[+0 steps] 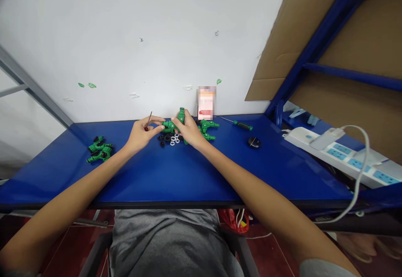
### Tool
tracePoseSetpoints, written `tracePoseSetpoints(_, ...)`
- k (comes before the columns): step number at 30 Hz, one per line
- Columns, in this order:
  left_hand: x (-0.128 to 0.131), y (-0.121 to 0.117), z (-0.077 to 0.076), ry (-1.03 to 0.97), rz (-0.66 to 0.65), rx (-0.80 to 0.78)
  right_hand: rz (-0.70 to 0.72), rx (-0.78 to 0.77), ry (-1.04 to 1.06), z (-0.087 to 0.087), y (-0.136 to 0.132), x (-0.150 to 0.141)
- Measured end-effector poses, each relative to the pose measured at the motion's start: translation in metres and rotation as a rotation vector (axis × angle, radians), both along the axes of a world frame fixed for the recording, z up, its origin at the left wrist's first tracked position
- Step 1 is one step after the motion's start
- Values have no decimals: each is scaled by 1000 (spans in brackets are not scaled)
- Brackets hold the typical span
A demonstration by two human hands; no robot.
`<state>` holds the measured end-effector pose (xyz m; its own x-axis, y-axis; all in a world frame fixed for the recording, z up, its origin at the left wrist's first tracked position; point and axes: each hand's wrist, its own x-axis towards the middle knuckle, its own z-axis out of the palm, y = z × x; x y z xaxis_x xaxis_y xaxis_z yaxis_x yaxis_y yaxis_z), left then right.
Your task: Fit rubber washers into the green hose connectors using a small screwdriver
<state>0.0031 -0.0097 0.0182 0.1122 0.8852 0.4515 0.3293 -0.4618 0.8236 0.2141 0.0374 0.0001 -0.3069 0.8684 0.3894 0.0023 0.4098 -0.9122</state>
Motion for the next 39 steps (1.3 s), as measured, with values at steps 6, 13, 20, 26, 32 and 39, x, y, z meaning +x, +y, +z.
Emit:
tracePoseSetpoints(6,1,4,-3,-126,1,-74,-133,157,-107,-2,-4,0)
tracePoseSetpoints(13,3,4,-4,-355,-16,-352,-238,331,-194,3,-12,-2)
tracePoseSetpoints(20,3,1,-3,-453,-122,-411,-250,402,-234,3,-14,-3)
tracePoseSetpoints(26,4,0,-2,-425,-103,-394,-236,419,-235,4,-19,-2)
tracePoseSetpoints(32,3,1,-2,-371,-101,-422,-248,437,-306,5,-24,-1)
tracePoseSetpoints(39,-5,6,-2,-111,47,-101,-242,461,-452,6,-18,3)
